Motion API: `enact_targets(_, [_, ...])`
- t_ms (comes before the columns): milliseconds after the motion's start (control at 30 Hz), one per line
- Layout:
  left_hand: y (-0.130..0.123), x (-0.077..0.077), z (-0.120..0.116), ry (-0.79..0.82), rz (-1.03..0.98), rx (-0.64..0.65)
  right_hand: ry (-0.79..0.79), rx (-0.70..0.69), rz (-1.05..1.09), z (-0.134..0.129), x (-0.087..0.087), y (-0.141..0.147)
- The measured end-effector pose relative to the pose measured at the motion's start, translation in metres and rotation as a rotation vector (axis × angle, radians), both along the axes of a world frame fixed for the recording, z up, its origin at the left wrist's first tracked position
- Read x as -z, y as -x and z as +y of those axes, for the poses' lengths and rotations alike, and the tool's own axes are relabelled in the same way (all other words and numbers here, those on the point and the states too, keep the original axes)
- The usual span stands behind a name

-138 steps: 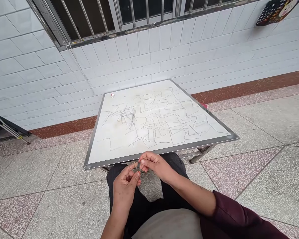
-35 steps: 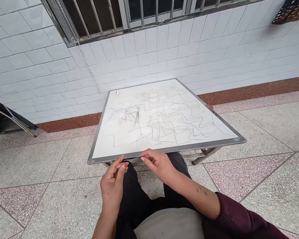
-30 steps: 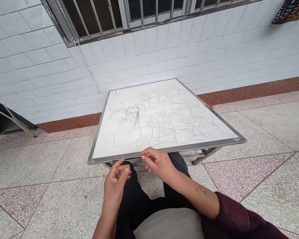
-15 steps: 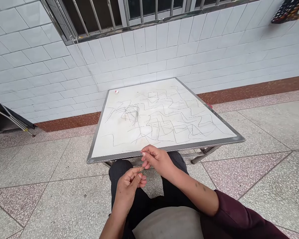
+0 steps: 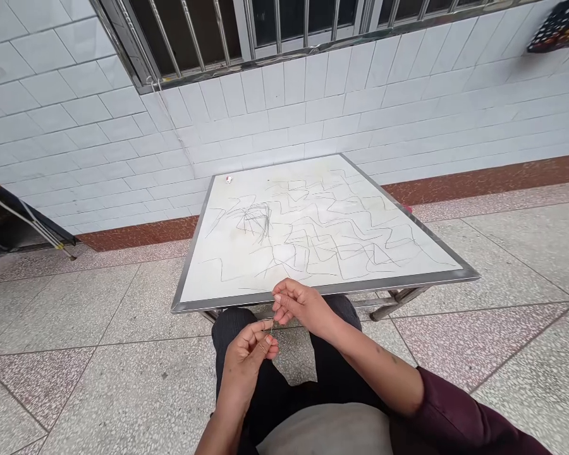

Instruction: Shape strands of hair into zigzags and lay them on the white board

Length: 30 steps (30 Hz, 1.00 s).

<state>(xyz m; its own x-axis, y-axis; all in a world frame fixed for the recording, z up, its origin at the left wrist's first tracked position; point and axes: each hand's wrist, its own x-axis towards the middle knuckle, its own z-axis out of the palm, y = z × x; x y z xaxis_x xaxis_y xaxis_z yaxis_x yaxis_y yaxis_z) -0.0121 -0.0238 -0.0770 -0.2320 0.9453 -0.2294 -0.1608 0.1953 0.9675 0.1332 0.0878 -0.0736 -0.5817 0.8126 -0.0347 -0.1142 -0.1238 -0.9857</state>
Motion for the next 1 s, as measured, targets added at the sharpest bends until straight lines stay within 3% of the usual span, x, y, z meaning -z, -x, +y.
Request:
enact_targets(267, [0.012, 0.002, 0.006, -0.083, 0.12, -0.162, -0.043, -0.012, -0.003, 0.008, 0.002, 0.016])
enact_targets(400, [0.021, 0.0, 0.013, -0.108, 0.123, -0.196, -0.079, -0.013, -0.031, 0.016, -0.005, 0.035])
enact_targets(533, [0.038, 0.001, 0.033, -0.125, 0.12, -0.289, -0.2, 0.075, -0.082, 0.028, -0.022, 0.047])
enact_targets(633, [0.06, 0.002, 0.058, -0.157, 0.143, -0.351, -0.297, 0.178, -0.111, 0.03, -0.023, 0.043])
enact_targets(733, [0.085, 0.002, 0.089, -0.167, 0.168, -0.374, -0.28, 0.162, -0.174, 0.02, 0.001, 0.03])
enact_targets(900, [0.121, 0.007, 0.139, -0.085, 0.226, -0.348, -0.396, 0.088, -0.344, -0.009, 0.07, -0.007])
enact_targets(1000, [0.136, 0.013, 0.163, 0.017, 0.271, -0.322, -0.465, 0.103, -0.413, -0.018, 0.102, -0.033])
